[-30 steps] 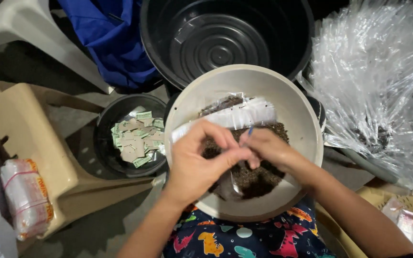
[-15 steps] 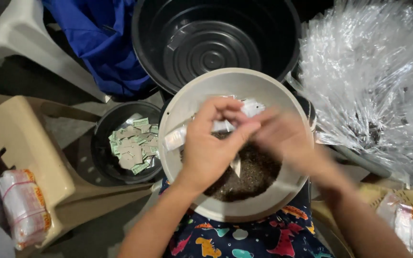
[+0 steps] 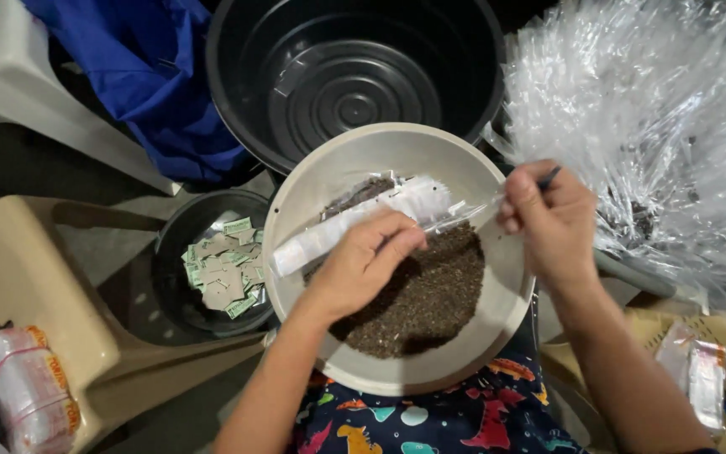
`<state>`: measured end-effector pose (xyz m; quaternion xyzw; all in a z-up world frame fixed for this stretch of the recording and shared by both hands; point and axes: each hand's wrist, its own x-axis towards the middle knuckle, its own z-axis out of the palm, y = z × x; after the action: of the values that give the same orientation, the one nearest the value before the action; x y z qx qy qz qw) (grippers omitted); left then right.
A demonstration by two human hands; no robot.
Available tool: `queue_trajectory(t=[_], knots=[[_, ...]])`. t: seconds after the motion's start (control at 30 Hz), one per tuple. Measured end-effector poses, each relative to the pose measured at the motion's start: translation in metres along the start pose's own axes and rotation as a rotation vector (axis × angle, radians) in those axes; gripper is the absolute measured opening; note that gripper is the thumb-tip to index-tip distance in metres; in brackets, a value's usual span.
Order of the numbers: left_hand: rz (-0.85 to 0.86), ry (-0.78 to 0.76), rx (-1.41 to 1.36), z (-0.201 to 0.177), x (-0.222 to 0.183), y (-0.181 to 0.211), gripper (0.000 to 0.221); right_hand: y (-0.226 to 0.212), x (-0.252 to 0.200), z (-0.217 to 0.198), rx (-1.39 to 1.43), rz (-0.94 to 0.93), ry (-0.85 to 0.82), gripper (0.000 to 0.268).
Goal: The person fills small plastic bags with a dark soil-like substance from a bowl using a small blue spoon, and then places the filled bags into a larger container.
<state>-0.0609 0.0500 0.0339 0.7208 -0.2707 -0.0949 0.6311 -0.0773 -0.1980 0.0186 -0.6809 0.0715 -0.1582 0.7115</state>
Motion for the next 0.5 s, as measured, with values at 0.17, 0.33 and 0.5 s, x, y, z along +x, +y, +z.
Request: queue_trajectory(t=[0.17,0.33,0.5], knots=[[0.049,0.401,0.59,-0.008,0.007,-0.027,0.011,-0.024,-0.04,0.032,-0.23,-0.162,-0.335,0.013],[-0.071,0.419,0.193,0.014,0.006,-0.029,0.016,-0.013,-0.055,0.054,-0.306,-0.538,-0.719,0.009],[0.173,0.297,0.319,0.039,-0.002,-0.027,0.028,-0.01,-0.029,0.059,-0.317,0.044,-0.256,0.04]])
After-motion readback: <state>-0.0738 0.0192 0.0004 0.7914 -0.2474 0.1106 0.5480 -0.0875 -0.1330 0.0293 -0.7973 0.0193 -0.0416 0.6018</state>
